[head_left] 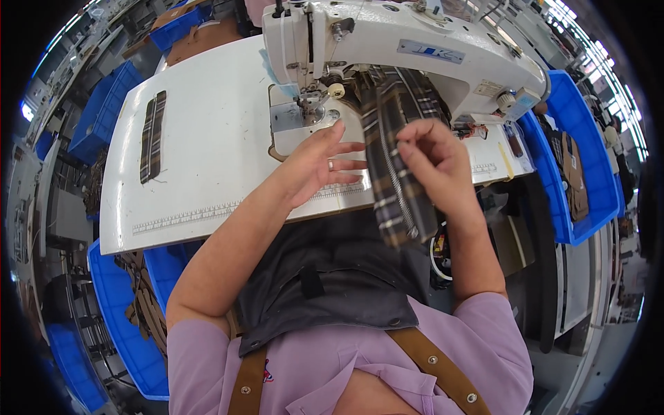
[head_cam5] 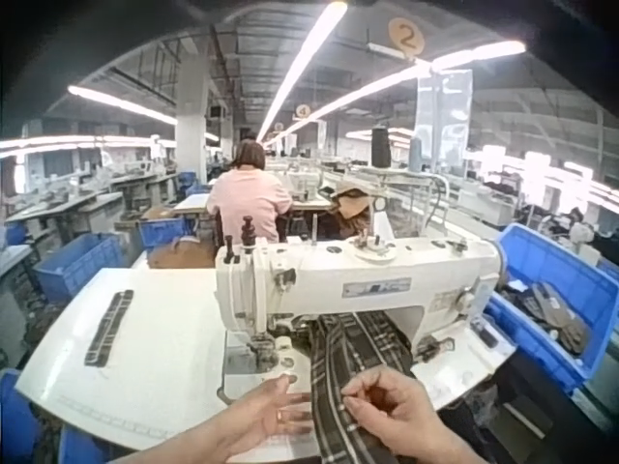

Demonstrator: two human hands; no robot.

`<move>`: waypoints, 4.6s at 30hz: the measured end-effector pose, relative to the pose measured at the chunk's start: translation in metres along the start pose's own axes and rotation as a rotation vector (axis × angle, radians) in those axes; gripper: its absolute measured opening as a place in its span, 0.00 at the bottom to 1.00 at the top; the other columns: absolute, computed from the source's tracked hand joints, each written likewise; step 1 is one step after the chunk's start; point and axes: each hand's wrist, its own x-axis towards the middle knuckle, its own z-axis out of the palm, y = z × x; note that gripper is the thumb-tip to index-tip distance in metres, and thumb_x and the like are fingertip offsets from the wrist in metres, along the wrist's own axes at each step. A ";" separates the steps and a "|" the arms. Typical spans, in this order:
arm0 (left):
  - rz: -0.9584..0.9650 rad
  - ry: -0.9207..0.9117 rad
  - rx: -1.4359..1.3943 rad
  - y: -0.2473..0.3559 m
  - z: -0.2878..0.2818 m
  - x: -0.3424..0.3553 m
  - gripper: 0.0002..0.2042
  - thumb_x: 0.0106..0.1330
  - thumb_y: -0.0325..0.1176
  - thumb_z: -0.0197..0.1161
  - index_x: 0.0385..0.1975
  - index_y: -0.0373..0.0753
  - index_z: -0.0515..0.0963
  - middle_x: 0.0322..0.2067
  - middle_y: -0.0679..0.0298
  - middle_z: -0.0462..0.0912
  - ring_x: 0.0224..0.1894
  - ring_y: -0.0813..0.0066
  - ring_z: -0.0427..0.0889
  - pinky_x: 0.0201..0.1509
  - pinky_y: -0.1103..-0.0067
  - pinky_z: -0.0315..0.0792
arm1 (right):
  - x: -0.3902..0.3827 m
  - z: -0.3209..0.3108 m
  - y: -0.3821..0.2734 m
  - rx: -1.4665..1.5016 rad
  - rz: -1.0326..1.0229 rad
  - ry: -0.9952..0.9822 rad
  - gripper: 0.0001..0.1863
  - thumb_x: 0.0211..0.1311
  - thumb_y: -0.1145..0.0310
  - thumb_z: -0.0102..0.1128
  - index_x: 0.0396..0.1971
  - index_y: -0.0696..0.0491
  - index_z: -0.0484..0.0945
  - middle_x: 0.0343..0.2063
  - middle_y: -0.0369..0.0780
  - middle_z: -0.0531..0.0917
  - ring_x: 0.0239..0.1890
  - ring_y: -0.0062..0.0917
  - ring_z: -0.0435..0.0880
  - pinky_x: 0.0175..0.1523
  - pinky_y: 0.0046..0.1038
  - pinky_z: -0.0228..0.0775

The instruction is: Sewing fabric or leather straps using an industrial sewing machine.

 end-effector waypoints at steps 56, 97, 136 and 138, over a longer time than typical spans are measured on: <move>0.819 0.210 1.769 0.019 -0.084 0.019 0.25 0.69 0.44 0.65 0.58 0.31 0.82 0.62 0.52 0.82 0.70 0.59 0.76 0.76 0.64 0.65 | 0.089 0.057 0.095 -0.967 -0.526 -0.380 0.32 0.61 0.49 0.68 0.58 0.57 0.81 0.58 0.42 0.83 0.61 0.38 0.78 0.66 0.42 0.66; 0.752 0.236 1.544 0.030 -0.093 0.029 0.16 0.69 0.34 0.68 0.53 0.35 0.86 0.58 0.53 0.86 0.59 0.54 0.85 0.64 0.68 0.79 | 0.087 0.061 0.097 -0.990 -0.576 -0.319 0.28 0.63 0.50 0.66 0.53 0.57 0.84 0.54 0.40 0.85 0.58 0.34 0.80 0.62 0.38 0.67; 0.596 0.157 1.382 0.028 -0.104 -0.074 0.15 0.58 0.28 0.77 0.45 0.36 0.84 0.60 0.56 0.83 0.62 0.57 0.82 0.67 0.67 0.75 | 0.086 0.060 0.102 -0.877 -0.624 -0.365 0.21 0.65 0.58 0.68 0.53 0.54 0.84 0.53 0.38 0.86 0.57 0.34 0.81 0.64 0.39 0.70; 0.696 0.111 1.367 0.021 -0.083 -0.050 0.20 0.59 0.33 0.77 0.50 0.36 0.83 0.63 0.53 0.79 0.66 0.55 0.78 0.69 0.66 0.74 | 0.086 0.060 0.101 -0.831 -0.644 -0.381 0.21 0.64 0.58 0.68 0.52 0.54 0.85 0.52 0.38 0.87 0.55 0.34 0.82 0.64 0.39 0.70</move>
